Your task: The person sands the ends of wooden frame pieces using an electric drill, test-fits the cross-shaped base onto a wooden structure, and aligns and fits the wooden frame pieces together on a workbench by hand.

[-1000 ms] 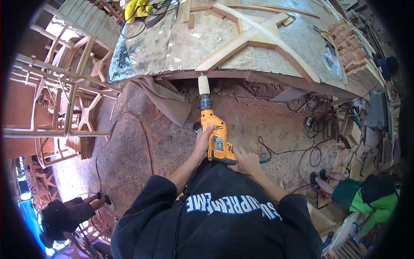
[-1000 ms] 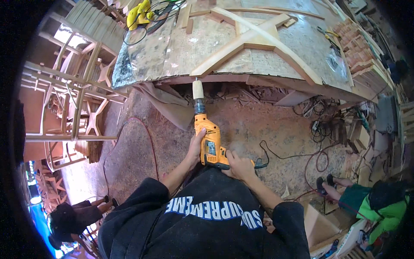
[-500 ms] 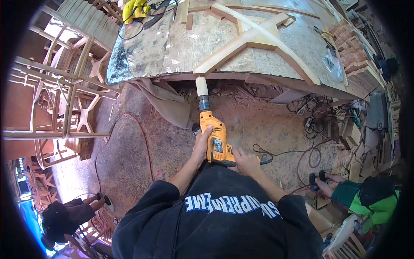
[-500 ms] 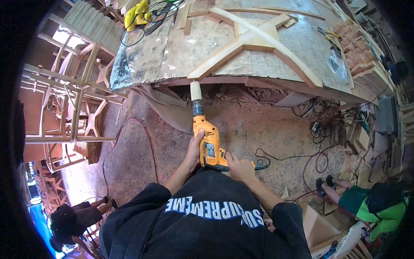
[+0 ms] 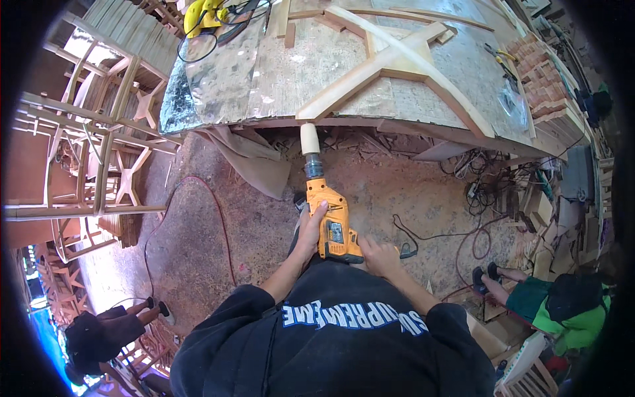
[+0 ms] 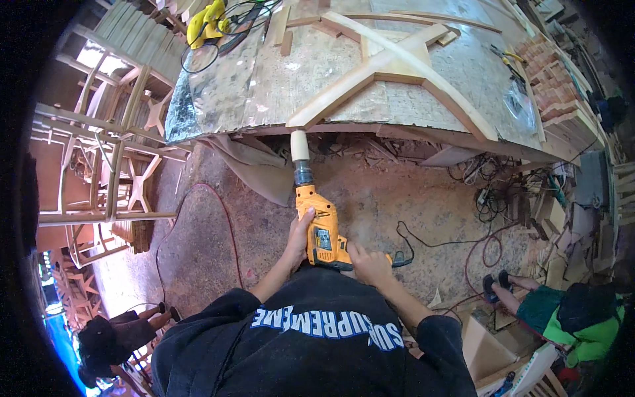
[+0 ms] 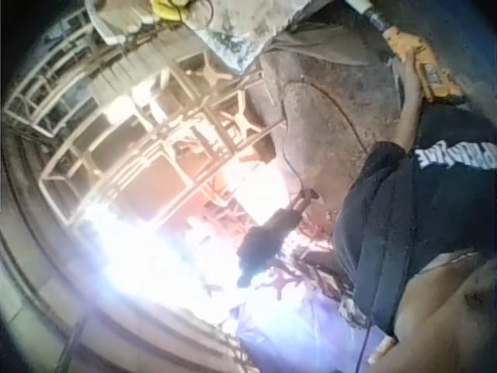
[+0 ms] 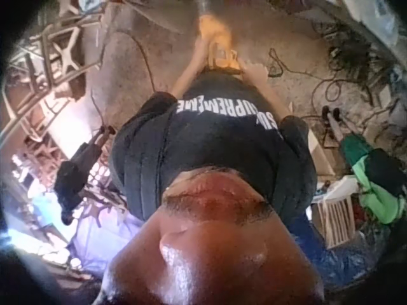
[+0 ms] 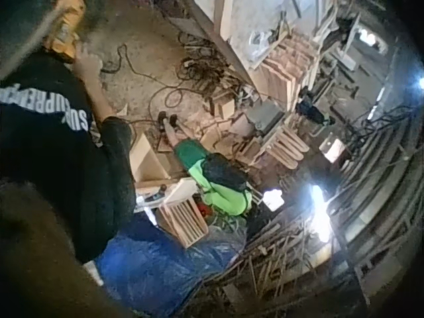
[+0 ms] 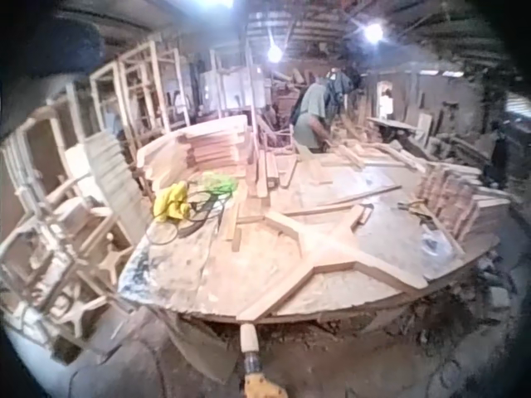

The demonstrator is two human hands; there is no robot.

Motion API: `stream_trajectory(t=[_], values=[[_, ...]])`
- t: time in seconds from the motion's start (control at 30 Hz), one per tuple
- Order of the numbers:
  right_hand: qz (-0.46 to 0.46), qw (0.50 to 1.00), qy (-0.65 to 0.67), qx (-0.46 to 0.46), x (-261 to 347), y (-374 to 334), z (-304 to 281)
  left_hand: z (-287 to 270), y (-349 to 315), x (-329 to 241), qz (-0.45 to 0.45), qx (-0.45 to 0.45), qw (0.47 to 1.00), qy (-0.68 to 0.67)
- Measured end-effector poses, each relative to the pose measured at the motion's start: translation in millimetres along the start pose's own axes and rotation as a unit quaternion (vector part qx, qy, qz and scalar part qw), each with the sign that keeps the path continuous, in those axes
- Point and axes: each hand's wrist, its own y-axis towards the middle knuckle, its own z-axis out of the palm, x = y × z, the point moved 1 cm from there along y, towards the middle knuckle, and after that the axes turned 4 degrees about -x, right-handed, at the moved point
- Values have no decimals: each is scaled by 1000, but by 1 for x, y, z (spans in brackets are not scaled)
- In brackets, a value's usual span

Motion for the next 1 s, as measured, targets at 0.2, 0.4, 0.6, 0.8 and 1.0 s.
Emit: stream_trajectory(t=[0.2, 0.4, 0.6, 0.8, 1.0], values=[[-19, 999, -34, -9, -5, -1, 6, 3, -3, -6, 3, 9, 1000, 5], [7, 1000, 4, -10, 5, 1, -8, 2, 0, -4, 5, 9, 1000, 3], [17, 1000, -17, 15, 6, 3, -6, -2, 3, 0, -6, 14, 1000, 1], [16, 999, 12, -39, 13, -2, -6, -1, 1, -1, -4, 14, 1000, 0], [23, 1000, 8, -13, 16, 2, -6, 0, 0, -6, -2, 7, 1000, 7]])
